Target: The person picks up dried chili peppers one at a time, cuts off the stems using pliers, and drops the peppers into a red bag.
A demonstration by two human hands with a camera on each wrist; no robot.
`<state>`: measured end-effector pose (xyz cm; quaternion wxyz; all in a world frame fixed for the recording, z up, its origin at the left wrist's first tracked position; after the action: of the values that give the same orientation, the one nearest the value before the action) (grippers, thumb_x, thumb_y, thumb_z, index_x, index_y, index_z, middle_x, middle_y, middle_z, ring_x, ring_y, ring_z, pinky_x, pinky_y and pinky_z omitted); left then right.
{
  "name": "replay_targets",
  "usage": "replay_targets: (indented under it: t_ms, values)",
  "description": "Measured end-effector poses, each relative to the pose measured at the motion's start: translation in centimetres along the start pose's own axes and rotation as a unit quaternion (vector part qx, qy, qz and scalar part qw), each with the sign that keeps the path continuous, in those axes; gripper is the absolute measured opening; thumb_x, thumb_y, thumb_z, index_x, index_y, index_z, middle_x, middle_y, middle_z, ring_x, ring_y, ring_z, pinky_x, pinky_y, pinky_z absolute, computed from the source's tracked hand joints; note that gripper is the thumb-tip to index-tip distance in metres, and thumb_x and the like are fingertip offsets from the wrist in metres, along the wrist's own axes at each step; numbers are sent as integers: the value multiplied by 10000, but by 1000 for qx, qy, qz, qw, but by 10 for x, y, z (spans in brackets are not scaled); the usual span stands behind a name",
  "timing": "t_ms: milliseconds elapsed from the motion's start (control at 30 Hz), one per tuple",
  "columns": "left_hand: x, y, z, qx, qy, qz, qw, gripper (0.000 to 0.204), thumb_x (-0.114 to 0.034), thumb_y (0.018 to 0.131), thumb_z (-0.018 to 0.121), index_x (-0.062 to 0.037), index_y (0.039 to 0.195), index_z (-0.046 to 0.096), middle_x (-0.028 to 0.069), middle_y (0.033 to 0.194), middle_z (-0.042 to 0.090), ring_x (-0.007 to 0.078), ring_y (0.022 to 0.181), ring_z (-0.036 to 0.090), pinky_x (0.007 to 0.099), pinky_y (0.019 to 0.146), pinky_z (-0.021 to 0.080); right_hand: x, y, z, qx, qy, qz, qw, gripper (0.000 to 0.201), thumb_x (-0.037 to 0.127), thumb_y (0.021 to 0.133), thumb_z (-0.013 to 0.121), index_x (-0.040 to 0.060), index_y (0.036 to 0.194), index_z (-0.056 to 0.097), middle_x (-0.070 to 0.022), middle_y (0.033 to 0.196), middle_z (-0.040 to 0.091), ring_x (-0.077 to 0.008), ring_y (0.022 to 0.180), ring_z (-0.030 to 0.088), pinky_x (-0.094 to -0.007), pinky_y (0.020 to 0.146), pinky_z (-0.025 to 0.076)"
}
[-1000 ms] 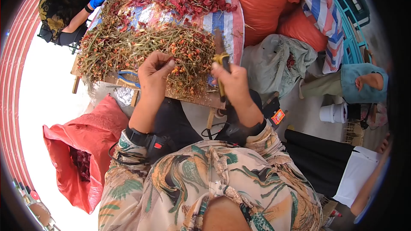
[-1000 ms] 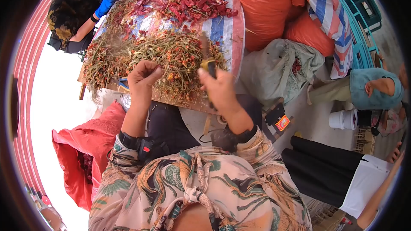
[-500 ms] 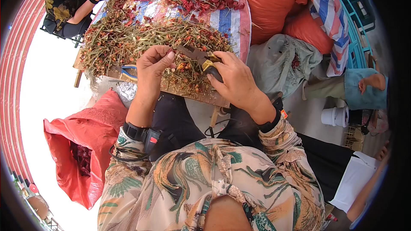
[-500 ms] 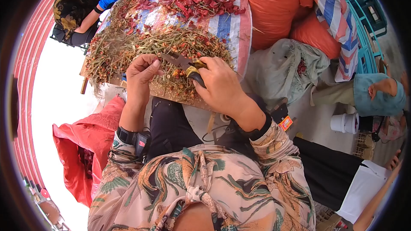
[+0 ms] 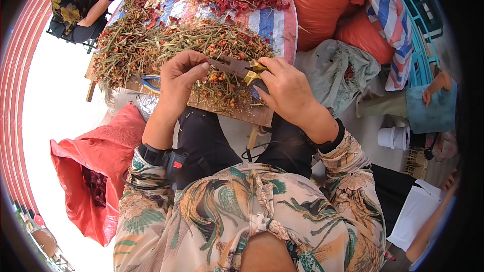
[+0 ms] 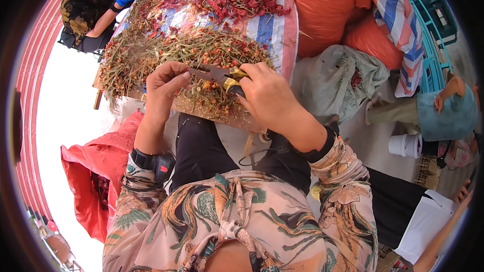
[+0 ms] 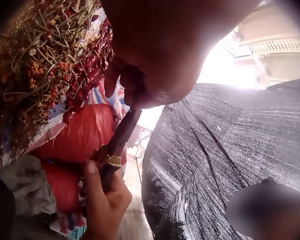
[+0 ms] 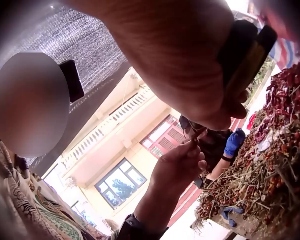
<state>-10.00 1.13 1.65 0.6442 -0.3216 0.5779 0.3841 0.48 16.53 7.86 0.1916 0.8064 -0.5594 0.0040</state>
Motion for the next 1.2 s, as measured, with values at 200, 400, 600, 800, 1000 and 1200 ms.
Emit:
replay_targets:
  t_ms: [200, 400, 600, 800, 1000, 1200]
  values:
    - [-12, -2, 4, 1, -21, 6, 1000, 126, -73, 889, 624, 10, 983, 617, 9, 802, 622, 75, 688, 594, 199, 613, 426, 5, -4, 0, 8, -16, 13, 1000, 271, 132, 721, 728, -25, 889, 584, -173, 1127, 585, -323, 982, 564, -376, 785, 504]
    - [-13, 1, 7, -12, -12, 51, 999, 92, -69, 916, 608, 6, 970, 611, 9, 797, 604, 81, 716, 574, 215, 642, 433, 6, -7, 2, -22, 8, 40, 999, 250, 162, 751, 711, -19, 883, 599, -152, 1055, 619, -307, 929, 583, -379, 750, 512]
    - [-7, 3, 8, -71, -42, 97, 992, 59, -43, 907, 614, 5, 941, 604, 0, 804, 585, 66, 717, 528, 206, 662, 425, -2, -13, 31, -4, 303, 172, 937, 226, 201, 850, 657, -21, 828, 620, -106, 783, 641, -229, 666, 578, -321, 621, 481]
    - [-4, -1, 7, -125, 3, 144, 982, 36, -17, 898, 619, 2, 927, 610, -6, 828, 590, 57, 743, 524, 198, 685, 428, -12, -33, 77, 69, 582, 349, 731, 233, 223, 916, 619, 0, 965, 661, -33, 836, 646, -85, 712, 592, -252, 648, 480]
    - [23, -2, -1, -98, -136, 91, 982, 99, -64, 920, 601, -16, 1007, 609, 58, 871, 651, 138, 788, 632, 256, 738, 493, -68, -33, 57, -36, 565, 374, 734, 247, 241, 912, 627, -2, 933, 665, -15, 786, 628, -79, 687, 578, -241, 626, 461]
    - [17, -5, -1, -80, -179, 85, 977, 108, -71, 927, 588, -23, 1024, 599, 67, 870, 652, 157, 789, 650, 277, 741, 523, -64, -16, 52, 34, 270, 278, 921, 278, 251, 886, 623, -14, 964, 645, -115, 923, 647, -238, 822, 631, -336, 728, 472]
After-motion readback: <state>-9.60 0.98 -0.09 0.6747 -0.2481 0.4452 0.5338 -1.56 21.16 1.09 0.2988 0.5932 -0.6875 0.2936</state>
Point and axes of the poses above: each hand's wrist, its own y-axis towards the middle knuckle, its own z-axis out of the palm, x = y × z, the point moved 9 cm from there along y, towards the middle knuckle
